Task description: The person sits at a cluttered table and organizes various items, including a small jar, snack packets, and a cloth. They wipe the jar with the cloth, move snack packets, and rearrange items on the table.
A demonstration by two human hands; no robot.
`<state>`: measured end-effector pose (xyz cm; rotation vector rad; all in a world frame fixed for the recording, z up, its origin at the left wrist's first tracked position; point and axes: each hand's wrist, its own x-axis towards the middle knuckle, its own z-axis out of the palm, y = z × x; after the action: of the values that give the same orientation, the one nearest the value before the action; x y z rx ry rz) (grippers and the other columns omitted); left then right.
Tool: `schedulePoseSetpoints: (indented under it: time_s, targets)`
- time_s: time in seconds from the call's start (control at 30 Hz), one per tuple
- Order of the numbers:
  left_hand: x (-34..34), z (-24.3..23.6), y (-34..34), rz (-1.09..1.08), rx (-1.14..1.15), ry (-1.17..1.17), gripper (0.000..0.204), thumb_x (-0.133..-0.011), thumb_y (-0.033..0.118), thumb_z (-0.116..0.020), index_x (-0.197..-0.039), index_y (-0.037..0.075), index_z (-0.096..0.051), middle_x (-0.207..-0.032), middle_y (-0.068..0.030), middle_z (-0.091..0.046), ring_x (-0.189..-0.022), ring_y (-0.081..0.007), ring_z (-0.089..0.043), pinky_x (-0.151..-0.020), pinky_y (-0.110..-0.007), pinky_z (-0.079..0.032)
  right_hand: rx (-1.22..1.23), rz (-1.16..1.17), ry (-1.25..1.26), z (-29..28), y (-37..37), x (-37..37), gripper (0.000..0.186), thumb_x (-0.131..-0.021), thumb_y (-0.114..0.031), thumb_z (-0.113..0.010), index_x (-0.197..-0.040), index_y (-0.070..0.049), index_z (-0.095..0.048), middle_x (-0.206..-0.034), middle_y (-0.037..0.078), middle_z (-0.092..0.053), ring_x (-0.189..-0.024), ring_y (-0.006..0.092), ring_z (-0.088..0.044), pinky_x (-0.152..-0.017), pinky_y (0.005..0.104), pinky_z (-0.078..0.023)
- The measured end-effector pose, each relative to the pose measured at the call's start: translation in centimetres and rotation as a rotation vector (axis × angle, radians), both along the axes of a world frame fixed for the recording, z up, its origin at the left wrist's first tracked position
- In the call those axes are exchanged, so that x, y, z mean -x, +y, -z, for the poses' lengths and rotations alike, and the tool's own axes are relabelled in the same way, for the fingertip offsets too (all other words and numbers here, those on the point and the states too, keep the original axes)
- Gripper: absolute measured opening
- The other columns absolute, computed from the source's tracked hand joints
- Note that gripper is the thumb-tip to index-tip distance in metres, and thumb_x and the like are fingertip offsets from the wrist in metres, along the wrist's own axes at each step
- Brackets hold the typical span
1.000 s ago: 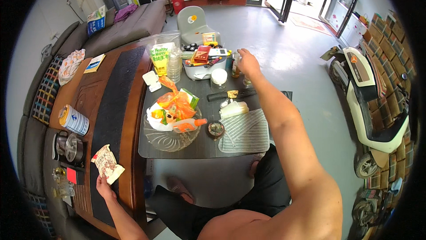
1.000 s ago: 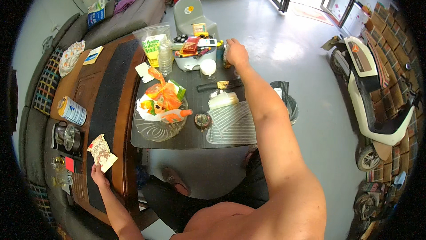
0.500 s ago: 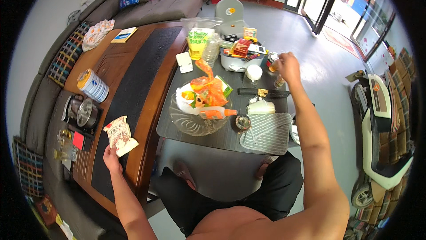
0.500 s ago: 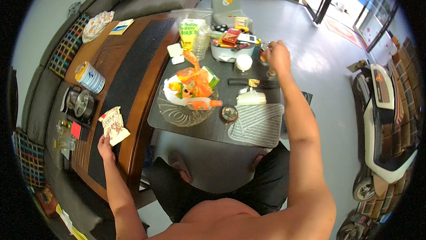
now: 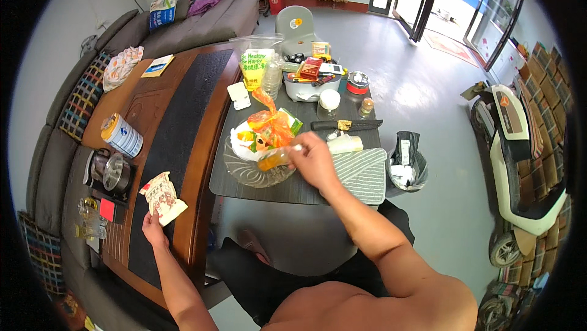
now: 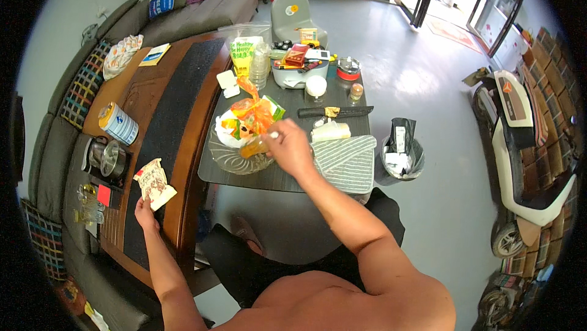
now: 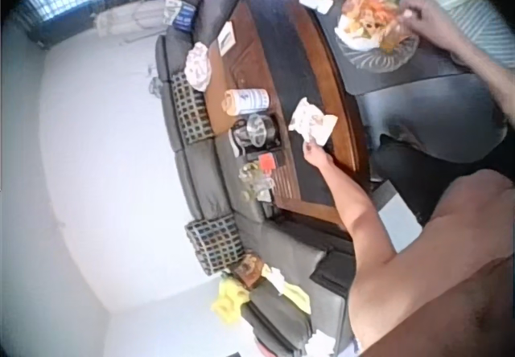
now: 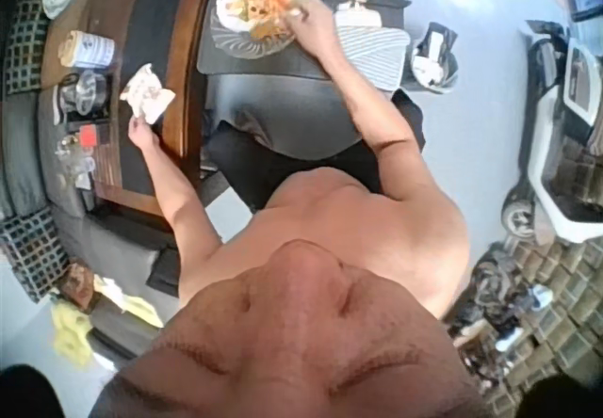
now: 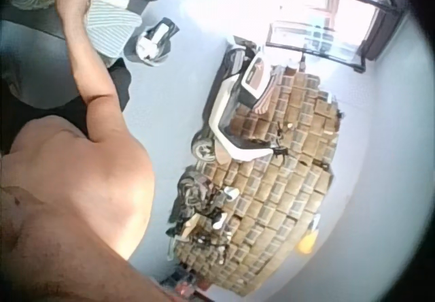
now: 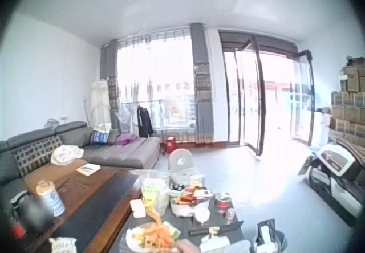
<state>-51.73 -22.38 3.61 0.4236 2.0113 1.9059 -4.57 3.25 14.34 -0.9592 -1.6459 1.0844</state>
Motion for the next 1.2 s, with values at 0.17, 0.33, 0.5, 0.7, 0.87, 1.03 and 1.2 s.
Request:
schedulePoseSetpoints:
  time_s: [0.17,0.33,0.5,0.7,0.87,1.03,1.2]
  targets:
    - [1.2,0.5,-0.7,0.025,-0.003,0.010,0.029,-0.101,0.010,-0.066,-0.123,-0.008,-0.063,-0.109,-0.0110,-0.072,-0.091,-0.0157,-0.069,-0.080,-0.030,-0.056,-0.214,0.147,-0.210,2.3,-2.1,-0.5,0.028,-0.089,-0.017,-0.077,-0.109,0.000,-0.066,-0.098,0.016,-0.063,-0.070,0.0333,-0.063,-0.068,0.0405,-0.052]
    - [0.5,1.0,-0.6,0.048,0.005,0.032,0.032,-0.102,0.010,-0.063,-0.127,-0.009,-0.061,-0.112,-0.0121,-0.072,-0.095,-0.0170,-0.070,-0.084,-0.030,-0.055,-0.212,0.104,-0.168,0.8,-1.7,-4.7,0.022,-0.089,-0.005,-0.071,-0.108,0.003,-0.064,-0.098,0.012,-0.060,-0.063,0.0191,-0.062,-0.063,0.0330,-0.050]
    - [1.0,0.6,-1.1,0.069,0.072,0.034,0.031,-0.104,0.012,-0.061,-0.127,-0.008,-0.062,-0.114,-0.0123,-0.072,-0.097,-0.0180,-0.070,-0.085,-0.032,-0.055,-0.186,0.160,-0.168,0.8,-0.8,-8.4,0.020,-0.088,-0.004,-0.072,-0.106,0.002,-0.066,-0.095,0.012,-0.059,-0.062,0.0184,-0.060,-0.061,0.0328,-0.048]
    - [1.0,0.7,-0.7,0.070,0.040,0.009,0.035,-0.104,0.016,-0.062,-0.129,-0.008,-0.060,-0.117,-0.0138,-0.071,-0.099,-0.0202,-0.071,-0.086,-0.033,-0.056,-0.093,0.325,-0.152,3.2,0.4,-13.1,0.016,-0.088,-0.006,-0.073,-0.101,0.002,-0.068,-0.096,0.012,-0.063,-0.063,0.0173,-0.059,-0.062,0.0320,-0.048]
    - [1.2,0.7,-0.7,0.061,0.057,0.019,0.034,-0.104,0.017,-0.062,-0.129,-0.007,-0.061,-0.116,-0.0135,-0.072,-0.100,-0.0202,-0.071,-0.087,-0.033,-0.056,-0.150,0.520,-0.262,4.7,6.4,-17.8,0.023,-0.087,-0.012,-0.073,-0.106,0.000,-0.069,-0.100,0.014,-0.065,-0.070,0.0235,-0.063,-0.068,0.0372,-0.052]
    - [1.1,0.7,-1.0,0.076,0.034,0.020,0.032,-0.104,0.016,-0.062,-0.128,-0.006,-0.063,-0.116,-0.0130,-0.072,-0.099,-0.0199,-0.072,-0.086,-0.032,-0.056,-0.133,0.612,-0.377,5.8,15.1,-20.6,0.033,-0.086,-0.019,-0.073,-0.114,-0.001,-0.069,-0.109,0.019,-0.065,-0.086,0.0330,-0.067,-0.082,0.0438,-0.054]
    - [1.1,1.0,-0.3,0.070,0.043,0.048,0.031,-0.105,0.015,-0.060,-0.128,-0.006,-0.063,-0.116,-0.0128,-0.073,-0.099,-0.0193,-0.071,-0.086,-0.033,-0.055,-0.221,0.664,-0.485,7.0,24.1,-22.6,0.039,-0.085,-0.025,-0.075,-0.116,-0.002,-0.070,-0.112,0.020,-0.066,-0.100,0.0394,-0.065,-0.092,0.0472,-0.053]
